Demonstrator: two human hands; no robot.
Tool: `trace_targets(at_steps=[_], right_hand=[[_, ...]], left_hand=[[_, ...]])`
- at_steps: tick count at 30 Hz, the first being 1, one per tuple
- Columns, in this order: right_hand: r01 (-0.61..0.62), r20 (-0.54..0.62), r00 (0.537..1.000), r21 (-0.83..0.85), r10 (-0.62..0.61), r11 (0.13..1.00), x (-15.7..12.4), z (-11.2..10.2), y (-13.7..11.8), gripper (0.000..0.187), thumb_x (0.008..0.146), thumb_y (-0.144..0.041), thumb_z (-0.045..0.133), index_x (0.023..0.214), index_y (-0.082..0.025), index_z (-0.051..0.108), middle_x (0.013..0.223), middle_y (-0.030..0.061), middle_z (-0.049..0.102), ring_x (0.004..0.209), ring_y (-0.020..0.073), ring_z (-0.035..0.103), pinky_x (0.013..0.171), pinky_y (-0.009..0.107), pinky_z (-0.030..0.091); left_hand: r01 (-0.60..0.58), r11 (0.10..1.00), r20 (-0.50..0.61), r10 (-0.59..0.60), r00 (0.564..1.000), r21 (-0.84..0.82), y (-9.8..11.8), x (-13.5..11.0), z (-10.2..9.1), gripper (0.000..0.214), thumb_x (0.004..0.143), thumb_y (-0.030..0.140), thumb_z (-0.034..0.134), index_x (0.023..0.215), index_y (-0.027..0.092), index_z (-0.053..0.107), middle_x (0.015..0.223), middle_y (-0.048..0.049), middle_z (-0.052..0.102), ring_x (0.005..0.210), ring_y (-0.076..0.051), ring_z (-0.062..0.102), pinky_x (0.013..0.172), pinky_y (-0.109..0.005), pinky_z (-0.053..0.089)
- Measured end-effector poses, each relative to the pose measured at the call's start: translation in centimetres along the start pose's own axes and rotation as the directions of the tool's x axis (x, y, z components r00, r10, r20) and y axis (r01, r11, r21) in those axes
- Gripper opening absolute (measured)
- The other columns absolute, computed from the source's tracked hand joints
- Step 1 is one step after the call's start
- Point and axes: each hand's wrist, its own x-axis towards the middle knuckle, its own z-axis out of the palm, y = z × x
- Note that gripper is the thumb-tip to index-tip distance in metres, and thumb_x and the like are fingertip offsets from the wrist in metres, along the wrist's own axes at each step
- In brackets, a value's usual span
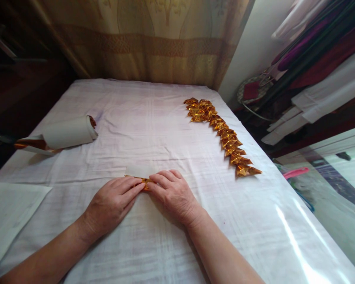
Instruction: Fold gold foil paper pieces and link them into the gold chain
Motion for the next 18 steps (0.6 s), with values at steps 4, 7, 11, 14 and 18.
trace_targets(at_steps=[4, 7, 11, 14, 18], right_hand=[[0.016, -0.027, 0.999, -0.005, -0.016, 1.0, -0.1, 0.4, 0.3, 0.017, 0.1, -0.025, 0.055, 0.107, -0.025, 0.07, 0.11, 0.0032, 0.073, 0.099, 0.0181, 0.063, 0.085, 0.035, 0.044], [0.005, -0.022, 1.0, 0.009, -0.005, 1.0, -0.1, 0.5, 0.5, 0.015, 0.098, -0.025, 0.058, 0.106, -0.025, 0.07, 0.109, 0.0027, 0.073, 0.098, 0.0182, 0.063, 0.085, 0.035, 0.044], [-0.015, 0.009, 1.0, 0.027, 0.015, 1.0, -0.2, 0.5, 0.6, 0.015, 0.098, -0.025, 0.057, 0.104, -0.024, 0.071, 0.109, 0.0032, 0.074, 0.098, 0.0184, 0.064, 0.086, 0.035, 0.045], [-0.047, -0.004, 0.999, 0.051, 0.047, 0.998, -0.4, 0.8, 0.9, 0.018, 0.099, -0.026, 0.055, 0.108, -0.023, 0.07, 0.111, 0.0048, 0.073, 0.1, 0.0198, 0.064, 0.087, 0.036, 0.046], [-0.089, -0.033, 0.995, 0.135, 0.094, 0.987, -0.7, 1.3, 1.4, 0.018, 0.098, -0.029, 0.057, 0.107, -0.024, 0.071, 0.112, 0.0061, 0.073, 0.103, 0.0211, 0.063, 0.088, 0.037, 0.048]], left_hand=[[0.008, 1.0, 0.065, -0.009, 0.998, 0.019, 0.0, -0.1, -0.2, 0.028, 0.097, 0.019, 0.047, 0.116, 0.018, 0.067, 0.113, -0.0073, 0.071, 0.104, -0.024, 0.063, 0.096, -0.044, 0.047], [0.029, 0.998, 0.104, -0.035, 0.994, 0.054, 0.2, -0.4, -0.2, 0.031, 0.097, 0.023, 0.047, 0.122, 0.018, 0.065, 0.121, -0.0071, 0.07, 0.113, -0.025, 0.061, 0.104, -0.047, 0.04], [0.052, 0.993, 0.143, -0.067, 0.987, 0.106, 0.6, -1.0, 0.1, 0.036, 0.097, 0.032, 0.049, 0.128, 0.018, 0.062, 0.129, -0.0078, 0.067, 0.122, -0.026, 0.057, 0.112, -0.049, 0.032], [0.072, 0.99, 0.166, -0.092, 0.982, 0.125, 1.0, -1.4, 0.4, 0.043, 0.097, 0.042, 0.051, 0.133, 0.02, 0.059, 0.136, -0.0073, 0.063, 0.128, -0.026, 0.053, 0.115, -0.049, 0.027], [0.077, 0.987, 0.206, -0.105, 0.973, 0.141, 1.2, -1.7, 0.5, 0.048, 0.096, 0.048, 0.052, 0.137, 0.025, 0.056, 0.141, -0.0065, 0.059, 0.133, -0.027, 0.049, 0.116, -0.05, 0.025]])
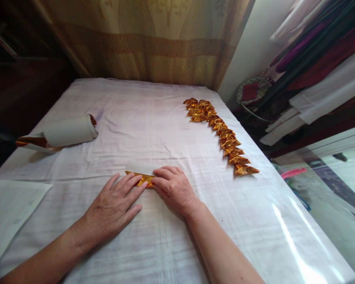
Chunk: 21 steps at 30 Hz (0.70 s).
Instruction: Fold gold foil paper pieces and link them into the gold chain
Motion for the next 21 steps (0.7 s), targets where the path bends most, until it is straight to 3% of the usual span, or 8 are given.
trace_targets(at_steps=[11, 18, 21], right_hand=[[-0.192, 0.005, 0.981, 0.067, 0.192, 0.979, 0.8, 1.0, 0.6, 0.016, 0.096, -0.027, 0.056, 0.09, -0.023, 0.07, 0.11, 0.0061, 0.072, 0.102, 0.0223, 0.063, 0.092, 0.041, 0.047], [-0.126, 0.074, 0.99, 0.132, 0.117, 0.983, 0.3, 0.0, 0.9, 0.022, 0.096, -0.016, 0.05, 0.104, -0.024, 0.069, 0.121, 0.0066, 0.07, 0.113, 0.0218, 0.06, 0.096, 0.042, 0.046], [-0.107, 0.118, 0.989, 0.141, 0.091, 0.984, -0.1, -0.6, 0.7, 0.024, 0.091, -0.019, 0.059, 0.113, -0.023, 0.067, 0.129, 0.0098, 0.065, 0.122, 0.0242, 0.056, 0.102, 0.045, 0.044]], left_hand=[[0.017, 1.0, 0.028, -0.017, 0.999, -0.002, 0.1, 0.2, -0.4, 0.05, 0.095, 0.05, 0.052, 0.139, 0.026, 0.054, 0.141, -0.0054, 0.059, 0.132, -0.027, 0.049, 0.116, -0.05, 0.025], [0.031, 1.0, 0.026, -0.031, 0.999, 0.002, 0.3, 0.4, -0.6, 0.046, 0.095, 0.049, 0.053, 0.135, 0.026, 0.058, 0.138, -0.0053, 0.061, 0.13, -0.027, 0.051, 0.116, -0.051, 0.027], [0.032, 0.999, 0.027, -0.032, 0.999, -0.001, 0.4, 0.5, -0.7, 0.046, 0.095, 0.048, 0.053, 0.135, 0.026, 0.057, 0.137, -0.0057, 0.061, 0.13, -0.027, 0.051, 0.116, -0.051, 0.027]])
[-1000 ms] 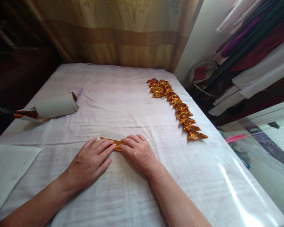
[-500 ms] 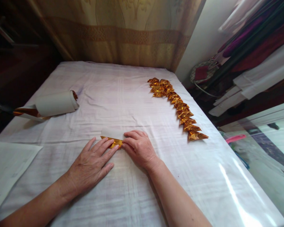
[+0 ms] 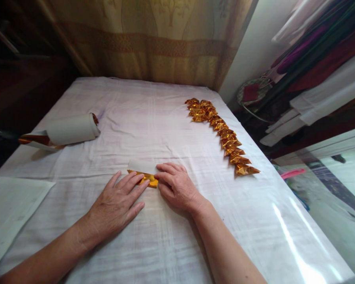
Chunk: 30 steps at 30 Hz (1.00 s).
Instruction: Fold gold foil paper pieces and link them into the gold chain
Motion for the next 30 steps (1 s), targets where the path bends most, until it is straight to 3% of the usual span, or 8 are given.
trace_targets(at_steps=[4, 8, 12, 16, 20, 26, 30], right_hand=[[-0.001, 0.016, 1.0, -0.049, 0.002, 0.999, -0.1, 0.1, -0.4, 0.028, 0.087, -0.029, 0.069, 0.113, -0.021, 0.066, 0.131, 0.0118, 0.064, 0.124, 0.0273, 0.055, 0.1, 0.046, 0.043], [0.037, -0.037, 0.999, -0.089, -0.04, 0.995, 0.3, 0.6, -0.7, 0.013, 0.095, -0.029, 0.061, 0.104, -0.023, 0.069, 0.121, 0.0092, 0.069, 0.112, 0.0231, 0.062, 0.094, 0.041, 0.044], [0.032, -0.068, 0.997, -0.119, -0.041, 0.992, 0.7, 0.9, -0.8, 0.015, 0.097, -0.031, 0.058, 0.099, -0.023, 0.07, 0.115, 0.0079, 0.072, 0.107, 0.0228, 0.064, 0.092, 0.04, 0.045], [-0.008, -0.081, 0.997, -0.081, 0.002, 0.997, 0.9, 1.3, -0.7, 0.018, 0.099, -0.03, 0.054, 0.096, -0.024, 0.071, 0.114, 0.0072, 0.073, 0.107, 0.0219, 0.064, 0.093, 0.04, 0.046], [-0.041, -0.097, 0.995, -0.041, 0.037, 0.998, 1.1, 1.4, -0.6, 0.021, 0.1, -0.03, 0.052, 0.092, -0.023, 0.071, 0.112, 0.0068, 0.073, 0.105, 0.0206, 0.064, 0.093, 0.04, 0.046], [0.031, -0.076, 0.997, 0.024, -0.029, 0.999, 1.0, 1.0, -0.3, 0.016, 0.094, -0.034, 0.062, 0.102, -0.022, 0.069, 0.116, 0.0078, 0.072, 0.11, 0.0221, 0.063, 0.095, 0.04, 0.045], [0.01, -0.121, 0.993, 0.028, -0.006, 1.0, 0.9, 1.3, 0.0, 0.01, 0.094, -0.03, 0.062, 0.096, -0.024, 0.07, 0.112, 0.0058, 0.073, 0.106, 0.0205, 0.064, 0.094, 0.039, 0.046]], left_hand=[[-0.008, 1.0, 0.004, 0.008, 1.0, -0.015, -0.2, 0.1, 0.0, 0.043, 0.096, 0.045, 0.053, 0.134, 0.026, 0.058, 0.135, -0.0059, 0.062, 0.129, -0.027, 0.051, 0.116, -0.05, 0.026], [-0.015, 1.0, 0.012, 0.016, 1.0, -0.021, -0.4, 0.1, 0.0, 0.044, 0.096, 0.045, 0.052, 0.135, 0.026, 0.056, 0.136, -0.0055, 0.062, 0.129, -0.026, 0.051, 0.116, -0.05, 0.025], [-0.012, 1.0, 0.005, 0.012, 1.0, -0.023, -0.3, 0.1, -0.2, 0.046, 0.095, 0.042, 0.054, 0.138, 0.025, 0.053, 0.136, -0.0062, 0.061, 0.129, -0.026, 0.051, 0.116, -0.049, 0.026], [-0.015, 0.999, -0.032, 0.014, 0.999, -0.044, -0.2, 0.2, -0.2, 0.039, 0.094, 0.035, 0.057, 0.132, 0.023, 0.056, 0.134, -0.0075, 0.062, 0.127, -0.026, 0.053, 0.115, -0.05, 0.028], [-0.028, 0.998, -0.004, 0.028, 1.0, -0.058, -0.2, 0.3, -0.2, 0.025, 0.092, 0.035, 0.06, 0.116, 0.027, 0.064, 0.133, -0.0064, 0.061, 0.127, -0.027, 0.052, 0.115, -0.054, 0.027], [-0.025, 0.999, 0.02, 0.026, 0.999, -0.036, -0.3, 0.3, -0.3, 0.036, 0.093, 0.037, 0.06, 0.127, 0.027, 0.06, 0.135, -0.007, 0.061, 0.128, -0.027, 0.052, 0.115, -0.054, 0.027], [-0.024, 0.999, 0.022, 0.025, 0.999, -0.037, -0.3, 0.3, -0.3, 0.031, 0.092, 0.039, 0.061, 0.121, 0.027, 0.063, 0.135, -0.0067, 0.061, 0.128, -0.027, 0.052, 0.115, -0.054, 0.026]])
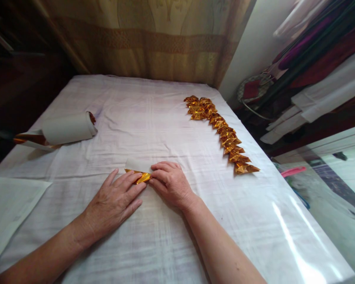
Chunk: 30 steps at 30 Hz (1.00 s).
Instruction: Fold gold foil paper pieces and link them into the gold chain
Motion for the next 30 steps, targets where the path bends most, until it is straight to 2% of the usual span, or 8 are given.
trace_targets(at_steps=[5, 11, 15, 22, 30], right_hand=[[-0.113, -0.029, 0.993, -0.047, 0.112, 0.992, 0.1, 0.4, 0.0, 0.009, 0.091, -0.031, 0.067, 0.087, -0.025, 0.071, 0.113, 0.0062, 0.072, 0.11, 0.0233, 0.063, 0.095, 0.042, 0.047], [-0.176, -0.083, 0.982, -0.106, 0.167, 0.979, 0.4, 0.9, -0.3, 0.016, 0.089, -0.034, 0.069, 0.078, -0.024, 0.068, 0.111, 0.0064, 0.072, 0.109, 0.0246, 0.062, 0.094, 0.043, 0.045], [-0.187, -0.087, 0.98, -0.108, 0.179, 0.976, 0.4, 1.0, -0.3, 0.017, 0.089, -0.035, 0.069, 0.075, -0.024, 0.067, 0.11, 0.006, 0.072, 0.107, 0.0244, 0.062, 0.094, 0.043, 0.044], [-0.14, 0.026, 0.99, -0.036, 0.141, 0.989, 0.6, 0.3, 0.4, 0.007, 0.091, -0.027, 0.064, 0.086, -0.024, 0.069, 0.117, 0.0066, 0.069, 0.114, 0.0237, 0.061, 0.097, 0.043, 0.042], [-0.187, 0.039, 0.98, -0.127, 0.194, 0.974, 1.5, 0.5, 0.2, 0.012, 0.09, -0.028, 0.068, 0.079, -0.023, 0.067, 0.112, 0.0046, 0.07, 0.105, 0.0227, 0.061, 0.091, 0.041, 0.04]], left_hand=[[0.004, 1.0, 0.011, -0.005, 1.0, 0.005, 0.1, 0.1, 0.0, 0.027, 0.092, 0.038, 0.061, 0.117, 0.027, 0.064, 0.136, -0.0066, 0.061, 0.128, -0.028, 0.052, 0.115, -0.054, 0.026], [-0.004, 1.0, -0.036, 0.005, 0.999, 0.03, 0.2, 0.0, 0.0, 0.046, 0.094, 0.039, 0.058, 0.137, 0.024, 0.053, 0.137, -0.0079, 0.061, 0.127, -0.028, 0.053, 0.115, -0.052, 0.026], [0.01, 0.999, -0.02, -0.009, 1.0, 0.041, 0.1, -0.1, 0.1, 0.05, 0.094, 0.041, 0.057, 0.14, 0.023, 0.051, 0.137, -0.0079, 0.061, 0.128, -0.027, 0.053, 0.117, -0.051, 0.025], [0.002, 0.999, -0.003, -0.002, 1.0, 0.048, 0.1, -0.1, 0.2, 0.045, 0.096, 0.043, 0.054, 0.137, 0.024, 0.054, 0.138, -0.0073, 0.061, 0.129, -0.027, 0.052, 0.116, -0.052, 0.025], [-0.003, 0.999, -0.007, 0.003, 1.0, 0.047, 0.1, -0.2, 0.2, 0.045, 0.095, 0.044, 0.056, 0.136, 0.025, 0.055, 0.138, -0.0074, 0.06, 0.129, -0.027, 0.052, 0.116, -0.052, 0.026]])
